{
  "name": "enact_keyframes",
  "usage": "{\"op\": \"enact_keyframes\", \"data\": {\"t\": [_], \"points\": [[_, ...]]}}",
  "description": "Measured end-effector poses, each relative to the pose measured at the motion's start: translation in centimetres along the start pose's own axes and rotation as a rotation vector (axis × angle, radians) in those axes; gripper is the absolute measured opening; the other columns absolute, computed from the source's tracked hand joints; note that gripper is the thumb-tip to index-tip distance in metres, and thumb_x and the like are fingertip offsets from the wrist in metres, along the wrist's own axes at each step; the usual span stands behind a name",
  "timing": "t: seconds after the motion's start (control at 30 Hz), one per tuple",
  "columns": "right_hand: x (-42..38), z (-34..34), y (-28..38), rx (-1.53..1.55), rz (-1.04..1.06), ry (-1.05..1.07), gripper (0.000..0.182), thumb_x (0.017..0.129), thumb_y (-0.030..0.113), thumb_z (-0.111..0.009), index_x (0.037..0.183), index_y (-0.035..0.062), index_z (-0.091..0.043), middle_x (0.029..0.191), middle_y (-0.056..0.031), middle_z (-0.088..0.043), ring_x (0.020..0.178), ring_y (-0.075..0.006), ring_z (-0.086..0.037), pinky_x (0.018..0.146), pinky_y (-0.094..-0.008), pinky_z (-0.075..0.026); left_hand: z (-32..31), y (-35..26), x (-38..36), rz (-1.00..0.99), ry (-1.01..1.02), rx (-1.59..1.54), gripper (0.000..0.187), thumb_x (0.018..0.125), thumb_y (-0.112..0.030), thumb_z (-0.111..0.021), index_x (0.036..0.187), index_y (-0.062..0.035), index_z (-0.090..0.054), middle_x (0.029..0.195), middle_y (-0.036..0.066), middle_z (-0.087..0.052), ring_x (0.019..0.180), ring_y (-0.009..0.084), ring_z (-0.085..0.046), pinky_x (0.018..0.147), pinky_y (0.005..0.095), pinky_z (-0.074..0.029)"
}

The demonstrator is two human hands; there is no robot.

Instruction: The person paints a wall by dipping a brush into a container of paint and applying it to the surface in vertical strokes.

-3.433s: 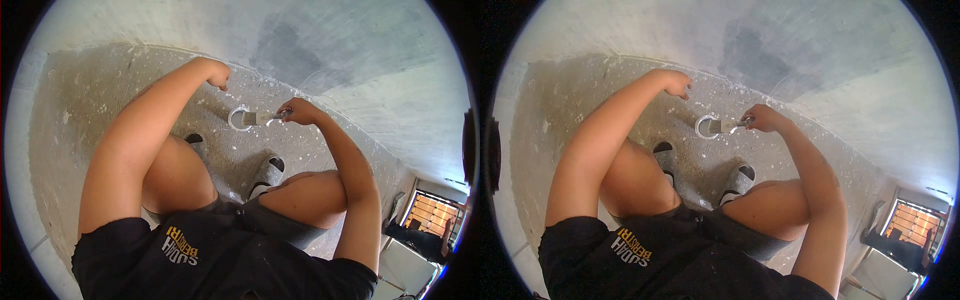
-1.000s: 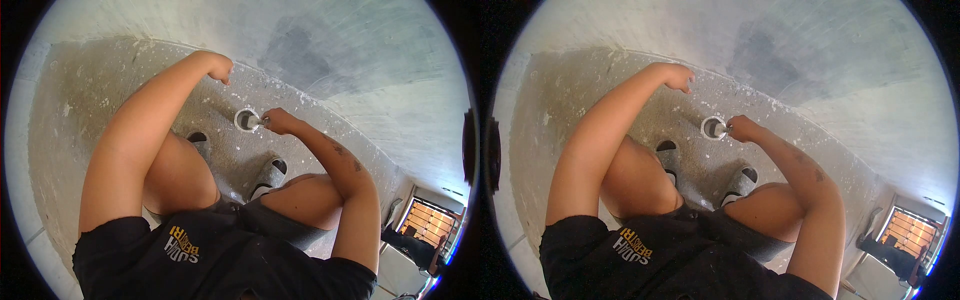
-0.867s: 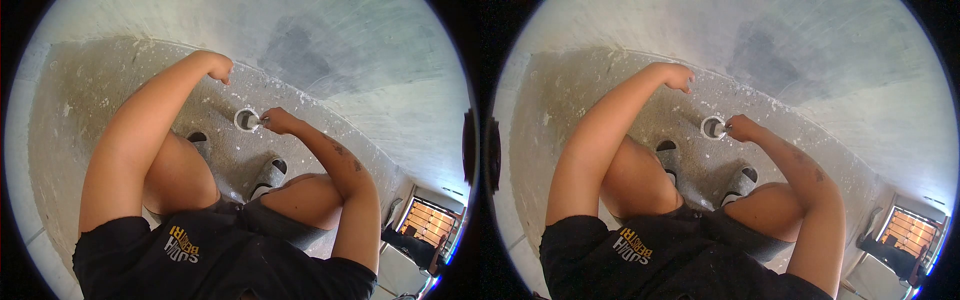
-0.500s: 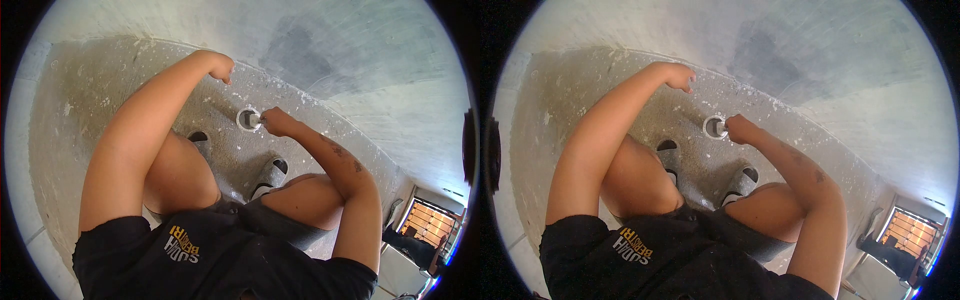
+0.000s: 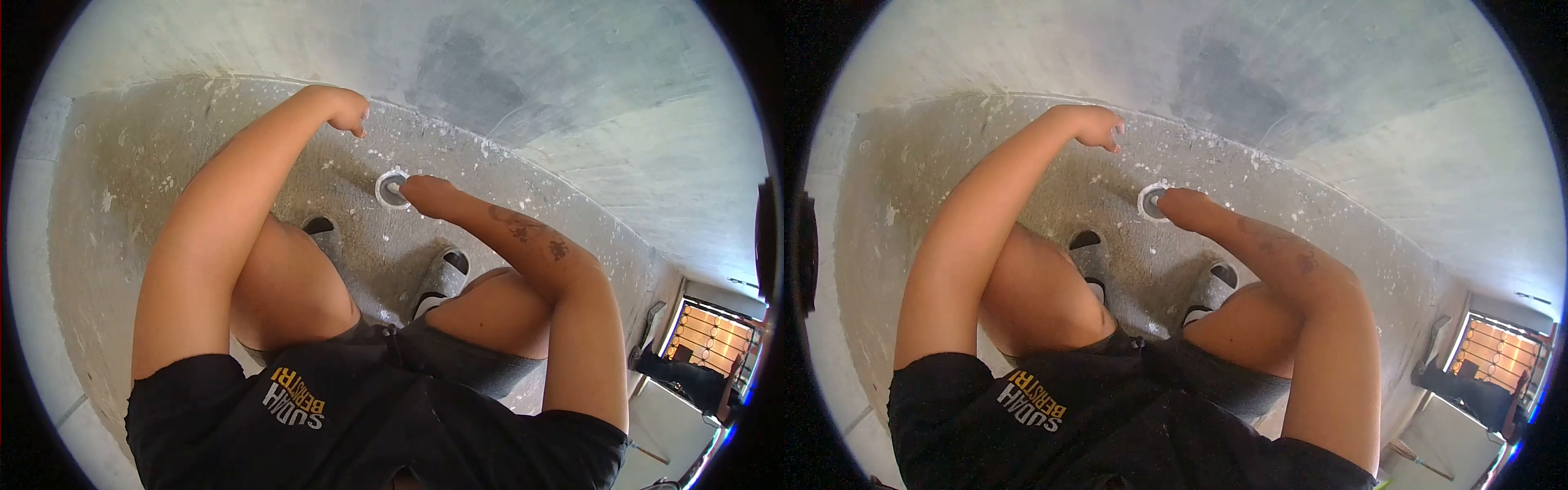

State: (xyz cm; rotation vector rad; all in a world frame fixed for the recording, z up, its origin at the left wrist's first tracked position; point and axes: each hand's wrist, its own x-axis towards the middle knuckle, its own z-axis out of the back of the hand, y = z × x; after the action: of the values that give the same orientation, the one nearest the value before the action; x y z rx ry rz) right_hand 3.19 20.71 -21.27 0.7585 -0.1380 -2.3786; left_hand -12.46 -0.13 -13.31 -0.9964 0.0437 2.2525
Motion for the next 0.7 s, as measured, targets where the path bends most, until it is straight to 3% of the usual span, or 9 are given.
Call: {"op": "enact_keyframes", "data": {"t": [0.23, 0.37, 0.5, 0.57, 0.6, 0.7], "points": [[0.7, -0.1, -1.6, 0.126, -0.005, -0.059, 0.014, 0.080, 0.007, -0.059, 0.090, 0.0011, -0.067, 0.091, -0.0216, -0.067, 0.089, -0.0376, -0.065, 0.079, -0.0432, -0.052, -0.1, 0.6, 0.1, -0.049, -0.036, -0.065, 0.053, 0.089, -0.036, -0.062, 0.130, -0.0040, -0.051, 0.119, 0.015, -0.062, 0.103, 0.0288, -0.062, 0.090, 0.0402, -0.047], [-0.9, 3.5, -3.2, 0.303, -0.022, -0.164, 0.024, 0.080, 0.017, -0.062, 0.096, 0.0009, -0.069, 0.095, -0.0196, -0.068, 0.090, -0.0368, -0.065, 0.080, -0.0432, -0.051, 0.5, 0.8, -0.2, -0.083, 0.000, -0.318, 0.050, 0.091, -0.036, -0.059, 0.129, -0.0050, -0.052, 0.119, 0.014, -0.063, 0.097, 0.0250, -0.064, 0.085, 0.0380, -0.050], [-3.3, 6.3, -5.5, 0.331, -0.007, -0.233, 0.027, 0.080, 0.020, -0.065, 0.099, 0.0016, -0.070, 0.092, -0.0193, -0.069, 0.084, -0.0341, -0.067, 0.077, -0.0407, -0.052, 0.4, 0.6, -0.4, -0.095, -0.039, -0.257, 0.050, 0.091, -0.037, -0.059, 0.129, -0.0057, -0.052, 0.120, 0.014, -0.062, 0.095, 0.0231, -0.064, 0.082, 0.0370, -0.051], [-4.7, 7.8, -6.2, 0.520, -0.170, -0.171, 0.028, 0.080, 0.021, -0.067, 0.101, 0.0034, -0.070, 0.085, -0.0172, -0.070, 0.072, -0.0265, -0.069, 0.071, -0.0363, -0.053, 0.3, 0.3, -0.5, -0.065, -0.015, -0.300, 0.050, 0.090, -0.036, -0.059, 0.130, -0.0058, -0.052, 0.117, 0.013, -0.064, 0.094, 0.0231, -0.064, 0.081, 0.0371, -0.051], [-5.4, 8.4, -6.5, 0.521, -0.171, -0.172, 0.028, 0.080, 0.021, -0.067, 0.101, 0.0034, -0.070, 0.085, -0.0172, -0.070, 0.072, -0.0265, -0.069, 0.071, -0.0363, -0.053, 0.4, 0.2, -0.4, -0.066, -0.014, -0.298, 0.050, 0.090, -0.036, -0.059, 0.130, -0.0058, -0.052, 0.117, 0.013, -0.064, 0.094, 0.0231, -0.064, 0.081, 0.0371, -0.051], [-7.5, 9.9, -6.9, 0.607, -0.272, -0.162, 0.027, 0.080, 0.019, -0.069, 0.101, 0.0026, -0.071, 0.076, -0.0114, -0.070, 0.061, -0.0159, -0.067, 0.063, -0.0294, -0.052, 0.6, -0.1, -0.3, -0.062, -0.002, -0.321, 0.050, 0.089, -0.033, -0.059, 0.131, -0.0056, -0.051, 0.116, 0.012, -0.065, 0.095, 0.0237, -0.064, 0.083, 0.0378, -0.050]]}}
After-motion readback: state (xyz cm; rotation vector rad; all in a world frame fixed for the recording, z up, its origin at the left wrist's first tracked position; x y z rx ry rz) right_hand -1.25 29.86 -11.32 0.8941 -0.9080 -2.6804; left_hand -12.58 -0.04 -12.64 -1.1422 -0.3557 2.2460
